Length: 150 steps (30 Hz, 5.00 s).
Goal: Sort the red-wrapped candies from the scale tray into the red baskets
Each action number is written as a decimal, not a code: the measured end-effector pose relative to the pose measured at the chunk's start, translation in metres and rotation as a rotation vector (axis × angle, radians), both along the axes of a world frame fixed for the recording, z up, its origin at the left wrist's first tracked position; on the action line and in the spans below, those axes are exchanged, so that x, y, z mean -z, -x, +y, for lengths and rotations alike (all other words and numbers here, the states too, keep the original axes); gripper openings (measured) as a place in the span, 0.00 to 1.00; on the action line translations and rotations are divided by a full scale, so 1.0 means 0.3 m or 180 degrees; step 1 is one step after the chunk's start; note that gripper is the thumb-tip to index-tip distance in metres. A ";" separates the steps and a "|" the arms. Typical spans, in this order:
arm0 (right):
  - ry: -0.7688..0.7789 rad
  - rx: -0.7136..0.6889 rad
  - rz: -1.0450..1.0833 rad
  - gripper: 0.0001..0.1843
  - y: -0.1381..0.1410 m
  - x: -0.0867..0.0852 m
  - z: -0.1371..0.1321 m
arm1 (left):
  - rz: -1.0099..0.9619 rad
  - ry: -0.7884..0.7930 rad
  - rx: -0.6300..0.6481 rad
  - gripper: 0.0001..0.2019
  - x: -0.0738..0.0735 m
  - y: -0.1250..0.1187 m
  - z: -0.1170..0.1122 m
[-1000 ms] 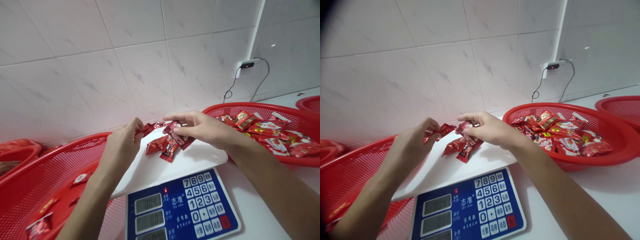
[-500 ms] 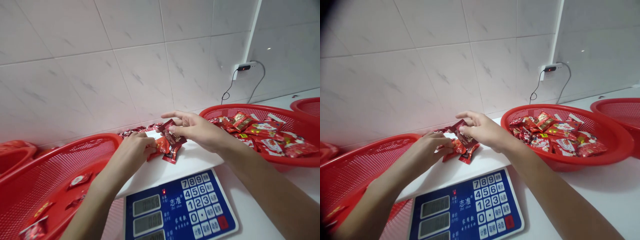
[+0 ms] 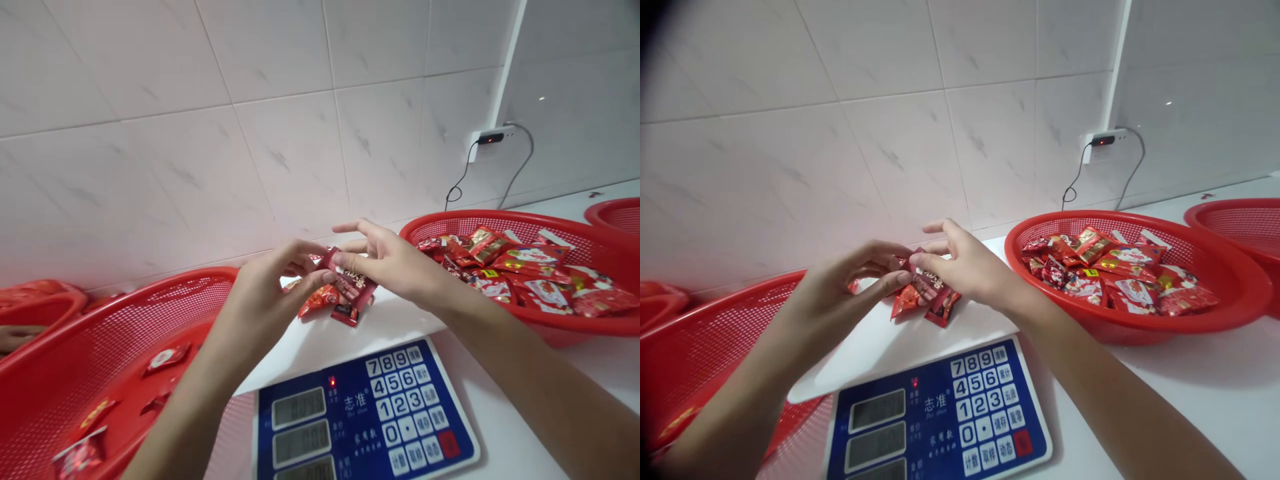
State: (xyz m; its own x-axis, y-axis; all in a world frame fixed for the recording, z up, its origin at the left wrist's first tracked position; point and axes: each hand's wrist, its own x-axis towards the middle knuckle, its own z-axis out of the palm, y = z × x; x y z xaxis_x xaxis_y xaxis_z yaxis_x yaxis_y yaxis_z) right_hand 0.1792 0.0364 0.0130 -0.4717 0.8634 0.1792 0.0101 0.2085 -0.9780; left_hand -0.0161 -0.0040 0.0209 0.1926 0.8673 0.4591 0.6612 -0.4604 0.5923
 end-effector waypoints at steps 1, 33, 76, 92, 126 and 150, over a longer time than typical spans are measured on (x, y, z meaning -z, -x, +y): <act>-0.0002 0.0120 0.0017 0.22 0.000 -0.001 0.001 | 0.0074 0.0037 -0.0025 0.16 0.011 0.007 0.006; 0.0088 0.0039 -0.0933 0.05 -0.032 0.060 0.095 | -0.0914 0.1073 -0.0035 0.18 0.053 0.049 0.087; -0.0017 0.0262 0.0120 0.06 0.019 0.027 0.034 | -0.0267 0.0658 0.0365 0.12 0.016 0.036 0.048; 0.0388 -0.0618 0.0449 0.22 -0.022 0.021 0.039 | 0.0764 -0.1578 -0.0684 0.10 0.058 -0.013 0.029; 0.0463 -0.0294 -0.0437 0.25 -0.027 0.008 0.019 | -0.0310 0.0660 0.0053 0.12 0.040 0.009 0.053; -0.0428 0.1026 -0.1382 0.17 -0.151 -0.030 0.071 | 0.0212 0.0584 -0.0859 0.08 0.047 0.028 0.075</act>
